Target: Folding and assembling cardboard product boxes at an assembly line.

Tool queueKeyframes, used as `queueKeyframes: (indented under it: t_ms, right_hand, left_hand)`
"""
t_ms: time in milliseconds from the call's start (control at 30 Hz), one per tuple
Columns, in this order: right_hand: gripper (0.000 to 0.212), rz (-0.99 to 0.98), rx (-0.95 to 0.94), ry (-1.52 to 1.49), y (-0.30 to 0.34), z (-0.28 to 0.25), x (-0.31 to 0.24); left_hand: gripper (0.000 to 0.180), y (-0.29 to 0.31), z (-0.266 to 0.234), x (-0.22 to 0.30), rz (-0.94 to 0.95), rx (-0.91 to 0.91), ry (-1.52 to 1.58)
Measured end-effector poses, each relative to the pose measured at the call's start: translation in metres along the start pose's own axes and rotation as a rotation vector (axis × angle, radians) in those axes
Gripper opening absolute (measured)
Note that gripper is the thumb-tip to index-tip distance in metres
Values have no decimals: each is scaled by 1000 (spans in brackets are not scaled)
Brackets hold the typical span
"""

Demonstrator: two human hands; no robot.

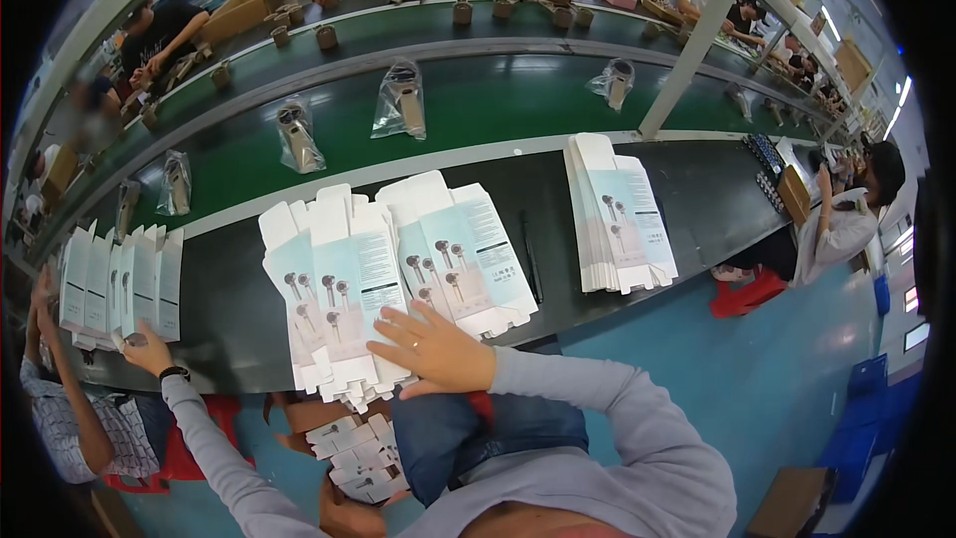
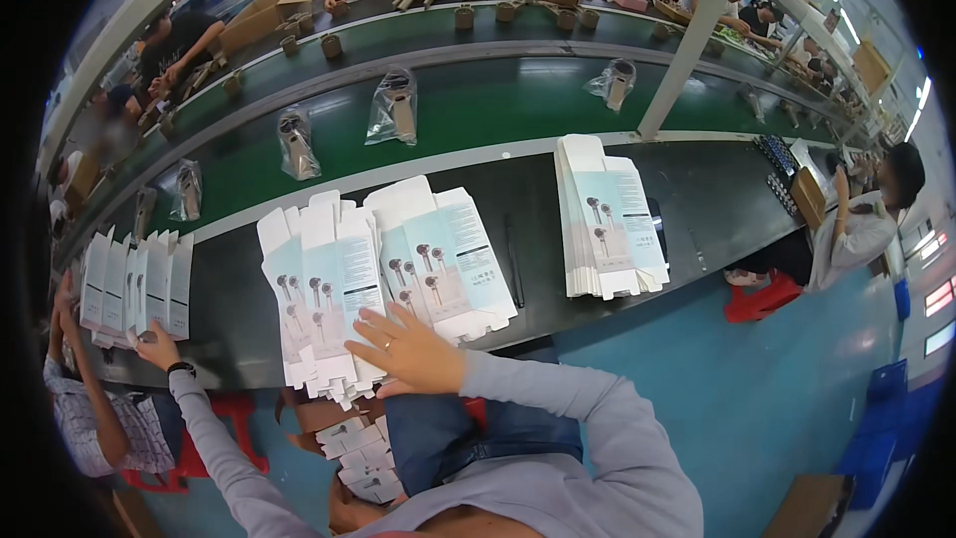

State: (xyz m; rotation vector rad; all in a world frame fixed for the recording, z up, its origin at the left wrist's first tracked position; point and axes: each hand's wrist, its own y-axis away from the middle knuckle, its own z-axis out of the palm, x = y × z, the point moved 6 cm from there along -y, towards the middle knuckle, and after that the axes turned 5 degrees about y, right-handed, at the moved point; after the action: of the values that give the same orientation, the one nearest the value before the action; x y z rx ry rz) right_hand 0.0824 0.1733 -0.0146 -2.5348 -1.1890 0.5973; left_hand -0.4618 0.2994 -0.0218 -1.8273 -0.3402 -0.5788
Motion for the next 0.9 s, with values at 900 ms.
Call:
queueKeyframes:
  t_ms: [900]
  right_hand:
    - [71,-219,528,-976,72,-95,-64]
  left_hand:
    - [81,202,-116,461,620,-1122,721]
